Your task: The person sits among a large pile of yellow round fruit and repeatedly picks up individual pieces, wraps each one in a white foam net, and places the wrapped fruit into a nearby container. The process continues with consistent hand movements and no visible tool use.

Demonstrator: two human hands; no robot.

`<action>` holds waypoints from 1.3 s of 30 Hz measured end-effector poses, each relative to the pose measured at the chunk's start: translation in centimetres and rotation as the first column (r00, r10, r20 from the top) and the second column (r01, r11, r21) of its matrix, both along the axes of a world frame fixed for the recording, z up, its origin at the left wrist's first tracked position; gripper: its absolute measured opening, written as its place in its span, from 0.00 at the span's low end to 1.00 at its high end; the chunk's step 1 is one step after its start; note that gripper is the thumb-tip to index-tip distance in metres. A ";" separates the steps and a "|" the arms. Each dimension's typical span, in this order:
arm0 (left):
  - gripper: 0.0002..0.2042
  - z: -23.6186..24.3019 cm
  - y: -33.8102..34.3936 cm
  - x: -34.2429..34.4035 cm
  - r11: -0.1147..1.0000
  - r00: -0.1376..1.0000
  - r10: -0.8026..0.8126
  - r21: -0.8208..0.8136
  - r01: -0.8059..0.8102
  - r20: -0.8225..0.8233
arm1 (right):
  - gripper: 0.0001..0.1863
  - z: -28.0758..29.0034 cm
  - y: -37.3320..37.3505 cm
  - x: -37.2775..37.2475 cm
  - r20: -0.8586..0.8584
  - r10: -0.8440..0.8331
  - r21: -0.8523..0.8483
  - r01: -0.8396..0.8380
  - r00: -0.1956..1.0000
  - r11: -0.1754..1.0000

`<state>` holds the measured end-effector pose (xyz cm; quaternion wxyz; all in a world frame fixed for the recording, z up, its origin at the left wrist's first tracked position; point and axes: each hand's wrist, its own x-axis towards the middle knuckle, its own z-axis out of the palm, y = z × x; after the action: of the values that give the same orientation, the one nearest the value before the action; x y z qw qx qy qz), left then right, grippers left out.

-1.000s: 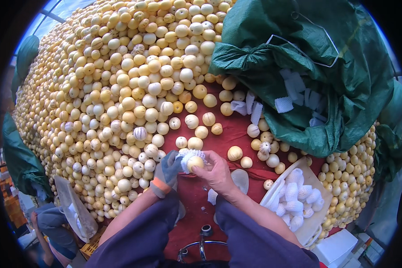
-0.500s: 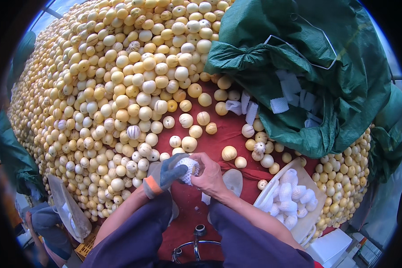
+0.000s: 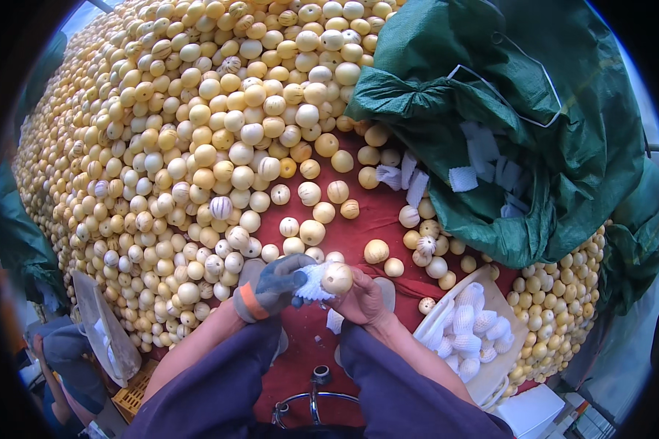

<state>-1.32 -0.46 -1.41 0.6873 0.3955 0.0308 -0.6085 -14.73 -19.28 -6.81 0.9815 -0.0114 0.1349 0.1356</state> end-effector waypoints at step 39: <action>0.27 2.4 0.2 1.7 0.933 0.830 -0.018 0.308 -0.187 0.557 | 0.16 1.0 -7.7 2.4 -0.262 -0.204 -0.965 -0.258 0.943 0.044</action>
<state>0.39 -0.24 0.99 0.6119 0.6677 -0.0429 -0.4218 -12.35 -27.01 -5.77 0.6566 -0.6664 0.3525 0.0226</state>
